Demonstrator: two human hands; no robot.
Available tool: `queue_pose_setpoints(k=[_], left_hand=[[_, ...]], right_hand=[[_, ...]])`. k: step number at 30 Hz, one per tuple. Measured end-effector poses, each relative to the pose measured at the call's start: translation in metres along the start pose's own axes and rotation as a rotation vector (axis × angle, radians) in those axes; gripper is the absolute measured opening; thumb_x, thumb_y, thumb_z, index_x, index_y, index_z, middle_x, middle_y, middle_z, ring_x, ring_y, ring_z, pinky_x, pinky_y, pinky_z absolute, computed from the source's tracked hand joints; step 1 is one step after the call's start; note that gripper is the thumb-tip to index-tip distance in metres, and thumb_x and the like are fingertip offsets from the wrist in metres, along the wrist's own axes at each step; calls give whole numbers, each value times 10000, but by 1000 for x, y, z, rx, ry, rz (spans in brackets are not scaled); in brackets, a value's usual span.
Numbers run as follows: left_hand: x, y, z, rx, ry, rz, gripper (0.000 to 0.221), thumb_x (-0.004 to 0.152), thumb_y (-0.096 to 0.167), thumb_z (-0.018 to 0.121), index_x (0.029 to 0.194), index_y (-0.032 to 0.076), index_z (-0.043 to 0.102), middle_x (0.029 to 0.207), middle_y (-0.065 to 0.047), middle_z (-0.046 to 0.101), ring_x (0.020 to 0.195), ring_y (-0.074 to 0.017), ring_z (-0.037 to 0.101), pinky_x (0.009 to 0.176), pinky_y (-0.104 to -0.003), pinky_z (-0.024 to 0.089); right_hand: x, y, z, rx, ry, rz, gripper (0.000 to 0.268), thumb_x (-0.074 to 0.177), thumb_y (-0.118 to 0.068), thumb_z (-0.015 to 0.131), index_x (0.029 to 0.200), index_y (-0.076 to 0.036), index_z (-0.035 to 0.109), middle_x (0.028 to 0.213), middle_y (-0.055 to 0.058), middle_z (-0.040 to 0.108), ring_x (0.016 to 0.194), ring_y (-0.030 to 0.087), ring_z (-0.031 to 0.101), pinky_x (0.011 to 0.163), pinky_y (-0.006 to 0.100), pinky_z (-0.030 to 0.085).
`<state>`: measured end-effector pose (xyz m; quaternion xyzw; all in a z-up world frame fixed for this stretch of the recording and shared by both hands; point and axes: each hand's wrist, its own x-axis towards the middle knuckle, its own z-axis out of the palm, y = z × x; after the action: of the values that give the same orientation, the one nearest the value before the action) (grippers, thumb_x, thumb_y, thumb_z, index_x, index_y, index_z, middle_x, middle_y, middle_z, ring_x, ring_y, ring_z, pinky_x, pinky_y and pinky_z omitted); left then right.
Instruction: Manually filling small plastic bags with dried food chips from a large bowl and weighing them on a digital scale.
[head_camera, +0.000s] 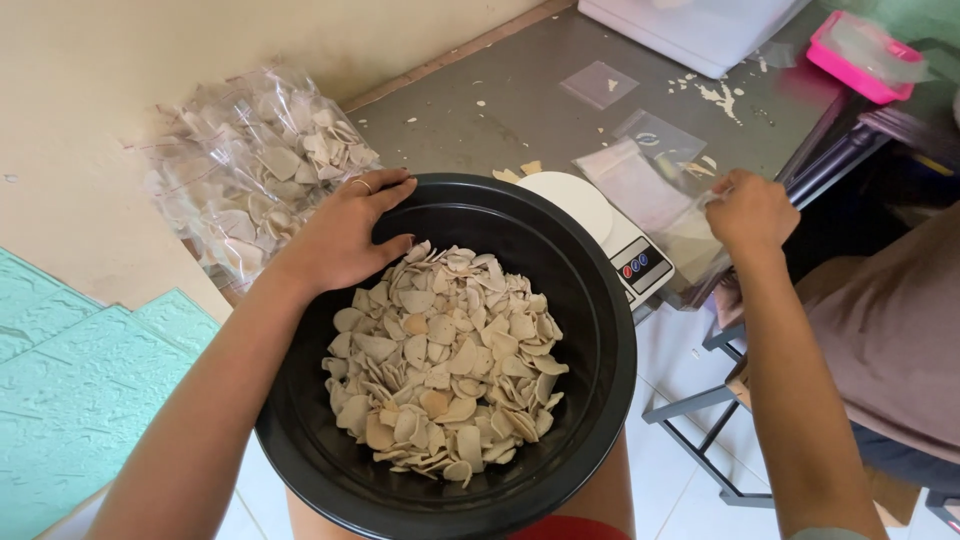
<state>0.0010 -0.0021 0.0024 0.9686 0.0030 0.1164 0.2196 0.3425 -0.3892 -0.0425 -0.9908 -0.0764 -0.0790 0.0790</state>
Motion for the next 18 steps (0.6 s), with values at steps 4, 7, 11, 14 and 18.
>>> queue_pose_setpoints(k=[4, 7, 11, 14, 18], left_hand=[[1, -2, 1, -1, 8, 14, 675, 919, 297, 670, 1503, 35, 457, 1572, -182, 415, 1412, -376, 413, 1158, -513, 304], [0, -2, 1, 9, 4, 7, 676, 920, 298, 670, 1507, 41, 453, 1574, -178, 415, 1427, -367, 394, 1165, -517, 290], [1, -1, 1, 20, 17, 28, 664, 924, 291, 671, 1496, 24, 464, 1559, -196, 428, 1402, -387, 424, 1149, -527, 313], [2, -1, 1, 22, 28, 29, 645, 940, 301, 653, 1488, 14, 473, 1548, -205, 440, 1394, -392, 433, 1142, -531, 322], [2, 0, 2, 23, 55, 35, 590, 986, 328, 588, 1472, 9, 495, 1524, -224, 464, 1404, -391, 422, 1148, -530, 319]], right_hand=[[-1, 3, -10, 42, -16, 55, 329, 810, -267, 627, 1111, -282, 758, 1155, 187, 720, 1062, 443, 677, 824, 513, 524], [-3, 8, -17, 96, 83, 46, 316, 831, -234, 613, 1120, -252, 740, 1101, 161, 731, 1035, 429, 674, 772, 518, 521], [-32, -14, -46, 285, 367, -124, 136, 923, -245, 692, 1058, -233, 703, 1032, 46, 746, 968, 373, 683, 713, 538, 518], [-61, -45, -68, 565, 506, -354, 144, 993, -114, 775, 1104, -154, 693, 1020, 22, 709, 847, 223, 623, 658, 405, 455], [-114, -105, -106, 893, 361, -592, 271, 1038, 59, 771, 1188, -101, 612, 1062, 96, 665, 774, 158, 640, 551, 238, 469]])
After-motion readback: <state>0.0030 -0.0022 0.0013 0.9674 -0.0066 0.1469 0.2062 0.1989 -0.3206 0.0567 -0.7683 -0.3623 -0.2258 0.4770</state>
